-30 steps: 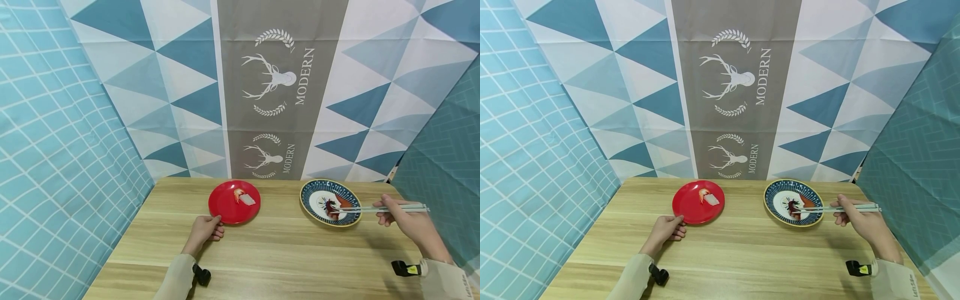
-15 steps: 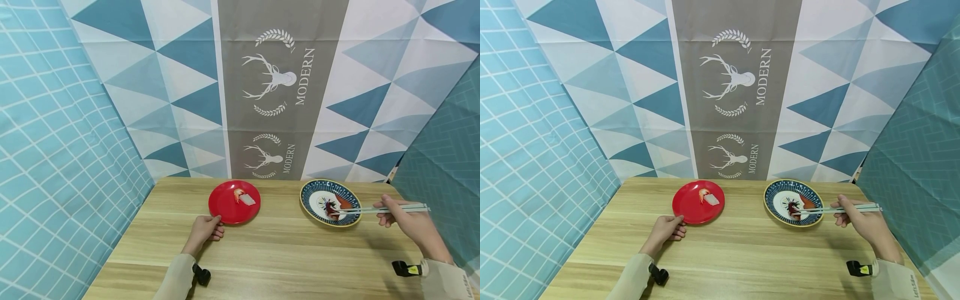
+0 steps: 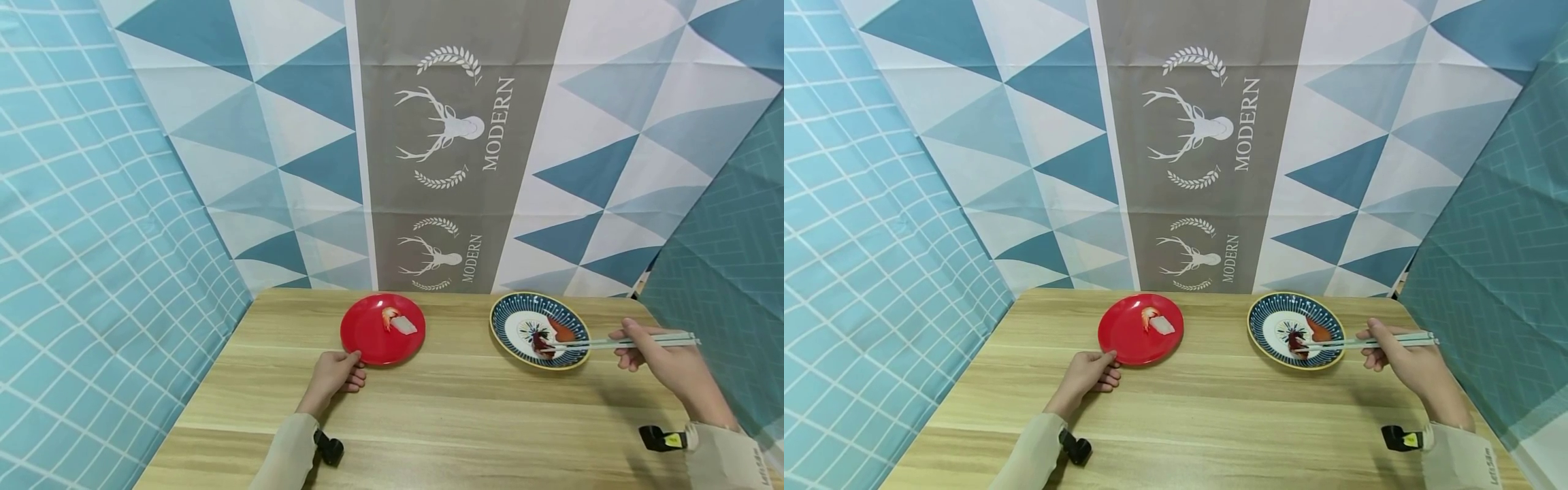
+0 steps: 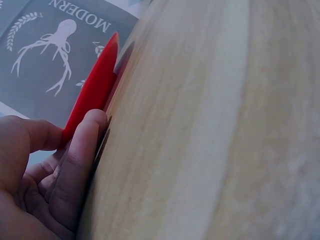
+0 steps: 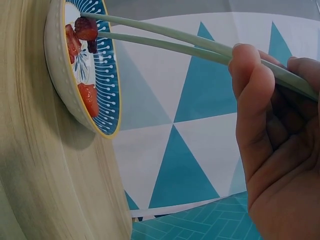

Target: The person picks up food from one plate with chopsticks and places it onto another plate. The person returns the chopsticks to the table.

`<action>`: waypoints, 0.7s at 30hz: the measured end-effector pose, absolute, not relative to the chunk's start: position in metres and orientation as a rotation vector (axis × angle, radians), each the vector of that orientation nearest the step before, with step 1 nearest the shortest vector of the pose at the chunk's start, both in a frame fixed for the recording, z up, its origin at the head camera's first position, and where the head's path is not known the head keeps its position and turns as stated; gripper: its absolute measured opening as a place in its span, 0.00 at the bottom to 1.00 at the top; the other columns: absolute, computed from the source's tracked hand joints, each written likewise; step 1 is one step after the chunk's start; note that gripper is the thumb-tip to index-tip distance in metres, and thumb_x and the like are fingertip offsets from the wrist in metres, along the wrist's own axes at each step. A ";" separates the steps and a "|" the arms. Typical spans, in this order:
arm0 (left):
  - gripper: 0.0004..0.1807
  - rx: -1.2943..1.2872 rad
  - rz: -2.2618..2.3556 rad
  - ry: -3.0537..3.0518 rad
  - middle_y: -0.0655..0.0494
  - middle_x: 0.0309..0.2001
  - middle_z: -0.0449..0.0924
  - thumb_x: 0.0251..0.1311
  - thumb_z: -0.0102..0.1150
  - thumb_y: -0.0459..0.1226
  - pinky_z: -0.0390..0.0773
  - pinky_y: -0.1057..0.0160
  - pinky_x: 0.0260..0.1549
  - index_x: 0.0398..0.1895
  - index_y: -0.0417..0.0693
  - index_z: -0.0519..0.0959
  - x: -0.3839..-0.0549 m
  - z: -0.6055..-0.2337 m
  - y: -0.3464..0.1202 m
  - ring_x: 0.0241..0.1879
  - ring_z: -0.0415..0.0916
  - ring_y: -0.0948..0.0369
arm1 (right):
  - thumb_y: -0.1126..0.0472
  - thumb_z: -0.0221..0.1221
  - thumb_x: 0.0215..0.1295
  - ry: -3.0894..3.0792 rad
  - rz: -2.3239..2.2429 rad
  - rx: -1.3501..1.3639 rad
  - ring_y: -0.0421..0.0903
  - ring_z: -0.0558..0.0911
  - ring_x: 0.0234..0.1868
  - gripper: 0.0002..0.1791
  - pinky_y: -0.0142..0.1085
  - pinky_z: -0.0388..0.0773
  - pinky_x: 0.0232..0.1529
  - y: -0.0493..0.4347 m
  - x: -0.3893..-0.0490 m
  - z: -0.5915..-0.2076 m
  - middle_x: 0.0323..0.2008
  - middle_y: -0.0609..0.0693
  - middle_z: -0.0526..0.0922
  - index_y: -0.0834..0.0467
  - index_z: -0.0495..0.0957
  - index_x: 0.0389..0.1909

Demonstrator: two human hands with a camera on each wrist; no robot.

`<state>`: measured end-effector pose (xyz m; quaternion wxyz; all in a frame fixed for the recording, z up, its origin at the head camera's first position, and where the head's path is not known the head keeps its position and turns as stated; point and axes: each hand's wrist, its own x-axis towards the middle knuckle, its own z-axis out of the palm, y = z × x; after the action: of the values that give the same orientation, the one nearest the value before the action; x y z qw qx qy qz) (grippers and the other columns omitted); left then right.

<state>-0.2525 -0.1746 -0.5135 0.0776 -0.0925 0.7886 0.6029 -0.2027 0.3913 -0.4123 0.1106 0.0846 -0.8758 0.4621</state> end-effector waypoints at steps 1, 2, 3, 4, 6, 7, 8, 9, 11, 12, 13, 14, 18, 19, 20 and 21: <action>0.20 -0.279 1.806 2.361 0.50 0.26 0.86 0.76 0.56 0.44 0.88 0.64 0.26 0.36 0.34 0.85 -0.253 -0.513 -0.175 0.22 0.83 0.63 | 0.56 0.46 0.84 -2.574 1.358 0.248 0.45 0.84 0.23 0.22 0.36 0.82 0.23 0.392 -0.203 -0.412 0.26 0.48 0.85 0.68 0.83 0.44; 0.20 -0.272 1.805 2.363 0.50 0.26 0.86 0.76 0.55 0.44 0.88 0.64 0.26 0.37 0.34 0.85 -0.252 -0.513 -0.175 0.22 0.83 0.63 | 0.55 0.46 0.84 -2.578 1.354 0.245 0.45 0.84 0.23 0.22 0.36 0.82 0.23 0.392 -0.203 -0.412 0.26 0.47 0.86 0.67 0.83 0.44; 0.20 -0.272 1.805 2.362 0.50 0.26 0.86 0.76 0.55 0.44 0.88 0.64 0.26 0.37 0.34 0.84 -0.252 -0.513 -0.175 0.22 0.83 0.63 | 0.55 0.46 0.84 -2.582 1.350 0.241 0.45 0.84 0.23 0.23 0.36 0.82 0.23 0.392 -0.203 -0.412 0.26 0.47 0.86 0.68 0.83 0.44; 0.20 -0.272 1.805 2.361 0.50 0.26 0.86 0.76 0.55 0.44 0.88 0.64 0.26 0.37 0.34 0.84 -0.252 -0.513 -0.175 0.22 0.83 0.63 | 0.54 0.46 0.84 -2.588 1.343 0.235 0.45 0.84 0.23 0.23 0.35 0.82 0.23 0.392 -0.204 -0.412 0.26 0.47 0.86 0.68 0.83 0.44; 0.20 -0.270 1.807 2.358 0.50 0.26 0.85 0.76 0.55 0.44 0.88 0.64 0.26 0.37 0.34 0.84 -0.252 -0.513 -0.175 0.22 0.83 0.63 | 0.54 0.46 0.84 -2.599 1.333 0.222 0.45 0.84 0.23 0.24 0.35 0.82 0.23 0.393 -0.204 -0.411 0.26 0.47 0.85 0.69 0.83 0.44; 0.20 -0.266 1.807 2.360 0.50 0.26 0.85 0.76 0.55 0.44 0.88 0.64 0.26 0.37 0.34 0.84 -0.253 -0.513 -0.175 0.22 0.83 0.63 | 0.53 0.46 0.84 -2.604 1.328 0.215 0.45 0.84 0.23 0.25 0.35 0.82 0.23 0.393 -0.204 -0.411 0.26 0.47 0.85 0.70 0.83 0.45; 0.20 -0.264 1.807 2.361 0.50 0.26 0.85 0.76 0.55 0.44 0.88 0.64 0.26 0.36 0.34 0.84 -0.253 -0.513 -0.175 0.22 0.83 0.63 | 0.53 0.46 0.84 -2.610 1.320 0.208 0.45 0.84 0.23 0.25 0.35 0.82 0.23 0.392 -0.204 -0.410 0.26 0.47 0.85 0.71 0.82 0.45; 0.20 -0.269 1.810 2.357 0.50 0.26 0.85 0.76 0.56 0.44 0.88 0.64 0.26 0.36 0.34 0.84 -0.253 -0.514 -0.176 0.22 0.83 0.63 | 0.53 0.45 0.84 -2.617 1.314 0.200 0.45 0.84 0.24 0.26 0.35 0.82 0.23 0.392 -0.203 -0.410 0.26 0.47 0.85 0.73 0.81 0.46; 0.20 -0.268 1.813 2.354 0.50 0.26 0.85 0.75 0.56 0.44 0.88 0.64 0.26 0.36 0.34 0.84 -0.253 -0.514 -0.176 0.22 0.83 0.63 | 0.52 0.45 0.84 -2.634 1.309 0.186 0.45 0.84 0.24 0.28 0.35 0.82 0.23 0.392 -0.203 -0.409 0.26 0.47 0.85 0.75 0.80 0.48; 0.20 -0.267 1.815 2.353 0.50 0.26 0.86 0.75 0.56 0.44 0.88 0.64 0.26 0.36 0.34 0.84 -0.253 -0.514 -0.176 0.22 0.83 0.63 | 0.51 0.44 0.84 -2.642 1.306 0.181 0.45 0.84 0.24 0.29 0.35 0.82 0.24 0.392 -0.202 -0.409 0.26 0.47 0.85 0.76 0.80 0.49; 0.20 -0.259 1.815 2.356 0.50 0.26 0.86 0.76 0.55 0.44 0.88 0.64 0.26 0.37 0.33 0.84 -0.254 -0.514 -0.176 0.22 0.83 0.63 | 0.51 0.44 0.84 -2.651 1.304 0.177 0.45 0.83 0.24 0.30 0.35 0.82 0.24 0.392 -0.202 -0.408 0.26 0.47 0.85 0.76 0.79 0.50; 0.20 -0.261 1.817 2.352 0.50 0.26 0.86 0.76 0.56 0.44 0.88 0.64 0.26 0.37 0.34 0.84 -0.254 -0.514 -0.176 0.22 0.83 0.63 | 0.51 0.43 0.84 -2.656 1.305 0.174 0.45 0.83 0.24 0.30 0.35 0.82 0.24 0.392 -0.202 -0.408 0.26 0.47 0.85 0.77 0.79 0.50; 0.20 -0.254 1.819 2.355 0.50 0.26 0.86 0.76 0.56 0.43 0.88 0.64 0.27 0.36 0.34 0.84 -0.254 -0.515 -0.177 0.23 0.84 0.63 | 0.51 0.43 0.84 -2.653 1.307 0.183 0.45 0.83 0.24 0.30 0.35 0.82 0.24 0.392 -0.201 -0.407 0.26 0.47 0.85 0.77 0.79 0.50; 0.20 -0.251 1.818 2.357 0.50 0.26 0.85 0.76 0.55 0.43 0.88 0.64 0.27 0.36 0.34 0.84 -0.254 -0.515 -0.177 0.23 0.84 0.63 | 0.52 0.44 0.84 -2.645 1.308 0.189 0.45 0.83 0.24 0.29 0.36 0.82 0.24 0.391 -0.201 -0.407 0.26 0.47 0.85 0.76 0.79 0.49; 0.20 -0.257 1.819 2.355 0.50 0.26 0.85 0.75 0.56 0.43 0.88 0.64 0.27 0.36 0.34 0.84 -0.254 -0.515 -0.177 0.23 0.84 0.62 | 0.52 0.44 0.84 -2.637 1.309 0.197 0.45 0.83 0.24 0.29 0.36 0.82 0.23 0.391 -0.201 -0.407 0.26 0.48 0.85 0.76 0.80 0.48; 0.20 -0.253 1.819 2.358 0.50 0.26 0.86 0.76 0.56 0.43 0.88 0.63 0.27 0.36 0.34 0.84 -0.253 -0.515 -0.177 0.23 0.84 0.62 | 0.52 0.44 0.84 -2.631 1.309 0.205 0.45 0.83 0.24 0.28 0.36 0.82 0.23 0.391 -0.201 -0.407 0.26 0.48 0.85 0.75 0.80 0.48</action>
<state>-0.2532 -0.1770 -0.5147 0.0763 -0.0843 0.7867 0.6068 -0.2011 0.3906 -0.4071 0.0977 0.0691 -0.8889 0.4421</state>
